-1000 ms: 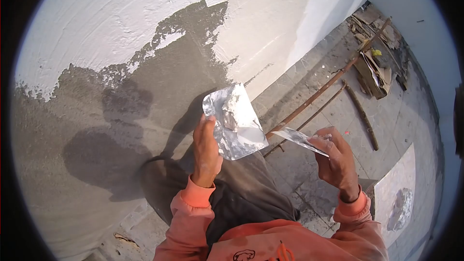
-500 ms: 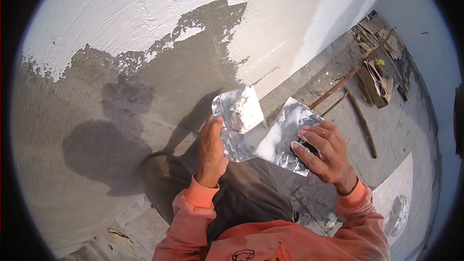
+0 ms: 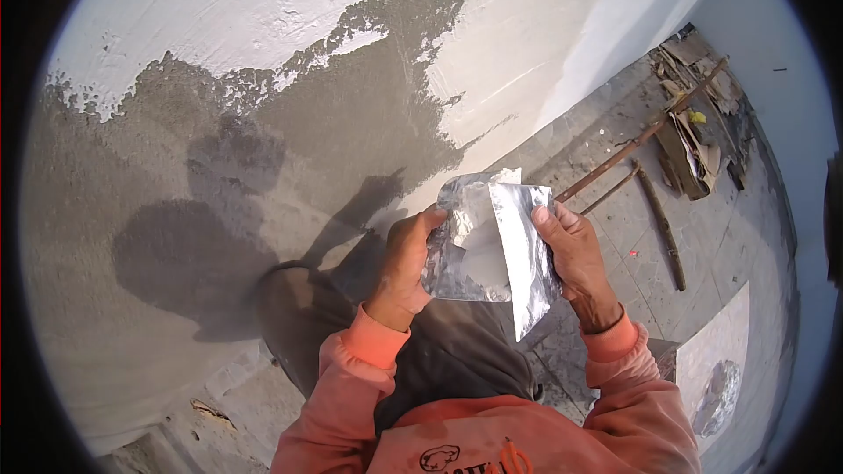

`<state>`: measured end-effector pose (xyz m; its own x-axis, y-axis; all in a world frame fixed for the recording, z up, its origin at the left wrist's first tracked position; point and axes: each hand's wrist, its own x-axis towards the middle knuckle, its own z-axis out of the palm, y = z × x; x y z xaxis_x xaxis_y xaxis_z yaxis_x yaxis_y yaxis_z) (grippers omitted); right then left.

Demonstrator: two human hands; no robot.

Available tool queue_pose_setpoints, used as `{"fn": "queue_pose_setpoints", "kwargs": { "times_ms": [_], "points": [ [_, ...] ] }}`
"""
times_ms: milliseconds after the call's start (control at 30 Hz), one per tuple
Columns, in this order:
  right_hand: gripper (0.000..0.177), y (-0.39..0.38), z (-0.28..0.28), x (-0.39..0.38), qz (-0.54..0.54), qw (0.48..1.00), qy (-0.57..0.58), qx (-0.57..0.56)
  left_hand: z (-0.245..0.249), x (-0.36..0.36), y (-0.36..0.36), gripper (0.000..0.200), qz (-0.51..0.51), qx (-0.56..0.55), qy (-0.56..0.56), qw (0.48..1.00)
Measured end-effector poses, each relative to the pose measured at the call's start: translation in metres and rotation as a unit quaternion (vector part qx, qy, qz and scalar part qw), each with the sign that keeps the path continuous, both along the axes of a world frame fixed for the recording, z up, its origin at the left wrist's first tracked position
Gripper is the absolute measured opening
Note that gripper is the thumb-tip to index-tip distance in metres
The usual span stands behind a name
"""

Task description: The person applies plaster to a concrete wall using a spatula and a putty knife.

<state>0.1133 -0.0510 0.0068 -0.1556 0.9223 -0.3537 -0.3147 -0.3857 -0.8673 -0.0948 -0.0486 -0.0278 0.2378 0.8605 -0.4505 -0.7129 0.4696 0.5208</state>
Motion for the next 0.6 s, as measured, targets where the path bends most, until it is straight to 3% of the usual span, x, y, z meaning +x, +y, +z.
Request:
{"fn": "queue_pose_setpoints", "kwargs": {
  "times_ms": [267,367,400,533,600],
  "points": [
    [0.033,-0.023,-0.027,0.008,0.021,0.999,-0.032,-0.027,0.019,0.002,0.005,0.029,0.023,-0.016,0.112,0.993],
    [0.032,-0.037,-0.034,0.032,0.088,0.993,-0.066,-0.050,0.009,-0.005,0.014,0.031,0.008,-0.011,0.098,0.995],
    [0.031,-0.040,-0.034,0.041,0.137,0.978,-0.156,-0.008,0.014,-0.008,0.016,0.031,0.006,0.000,0.101,0.995],
    [0.030,-0.029,-0.029,0.056,0.024,0.997,-0.064,-0.042,0.033,-0.011,0.020,0.032,0.014,0.011,0.132,0.991],
    [0.038,-0.012,-0.023,0.053,-0.030,0.997,-0.064,-0.015,0.032,-0.006,0.021,0.032,0.017,0.004,0.137,0.990]
  ]
}}
